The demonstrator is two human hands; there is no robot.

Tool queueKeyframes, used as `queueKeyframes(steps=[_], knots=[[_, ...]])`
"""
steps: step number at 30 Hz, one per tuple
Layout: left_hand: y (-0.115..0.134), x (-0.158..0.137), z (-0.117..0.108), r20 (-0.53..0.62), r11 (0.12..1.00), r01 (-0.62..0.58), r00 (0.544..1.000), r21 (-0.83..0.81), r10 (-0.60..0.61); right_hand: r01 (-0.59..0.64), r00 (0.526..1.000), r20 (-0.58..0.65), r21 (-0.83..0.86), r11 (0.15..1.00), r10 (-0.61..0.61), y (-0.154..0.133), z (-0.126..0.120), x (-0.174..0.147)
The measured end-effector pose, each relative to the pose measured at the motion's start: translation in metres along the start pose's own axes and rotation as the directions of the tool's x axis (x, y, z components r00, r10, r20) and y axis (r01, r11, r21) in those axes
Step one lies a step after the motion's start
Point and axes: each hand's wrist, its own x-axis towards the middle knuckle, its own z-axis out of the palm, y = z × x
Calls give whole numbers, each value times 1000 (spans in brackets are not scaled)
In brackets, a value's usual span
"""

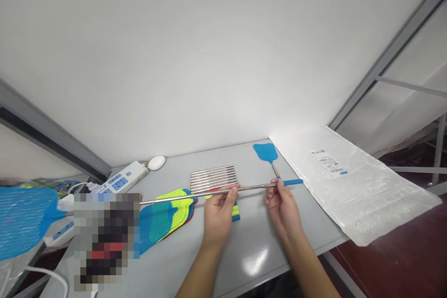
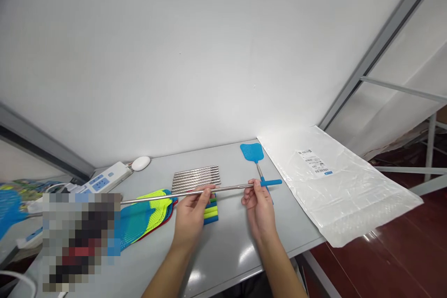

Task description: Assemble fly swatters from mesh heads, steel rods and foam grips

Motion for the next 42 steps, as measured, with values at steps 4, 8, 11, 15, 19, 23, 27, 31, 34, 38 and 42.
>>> queueKeyframes(steps=[4, 8, 11, 15, 19, 23, 27, 31, 34, 38, 42], knots=[[-1, 10, -16, -41, 999, -32, 999, 35, 34, -70, 993, 95, -23, 997, 72, -12, -12, 4], [-1, 15, -25, -137, 994, -80, 986, 79, 91, -108, 990, 93, -27, 994, 110, -25, -27, 15], [2, 15, -25, -73, 991, -63, 995, 122, 72, -124, 990, 65, -35, 992, 126, -31, -36, 22], [0, 13, -21, 88, 987, -80, 994, 140, 68, -124, 992, -7, 7, 992, 124, -32, -42, 21], [-5, 13, -24, 27, 994, -109, 994, -27, 110, -86, 993, -75, 25, 996, 88, -32, -47, 18], [-2, 18, -29, -160, 962, -183, 976, -205, 151, -19, 992, -126, 15, 1000, 20, -36, -51, 17], [5, 23, -37, -361, 925, -283, 915, -252, 181, 60, 981, -186, 6, 998, -58, -45, -57, 19], [4, 22, -40, -360, 946, -227, 924, -231, 133, 109, 973, -203, 2, 994, -107, -54, -63, 22], [-1, 17, -34, -265, 965, -160, 959, -206, 102, 113, 971, -212, 19, 993, -107, -56, -61, 22], [-7, 11, -25, -97, 984, -108, 991, -139, 95, 87, 971, -226, 33, 996, -78, -55, -56, 19], [-8, 10, -24, -91, 986, -109, 991, -127, 98, 99, 971, -222, 13, 995, -94, -53, -55, 17]])
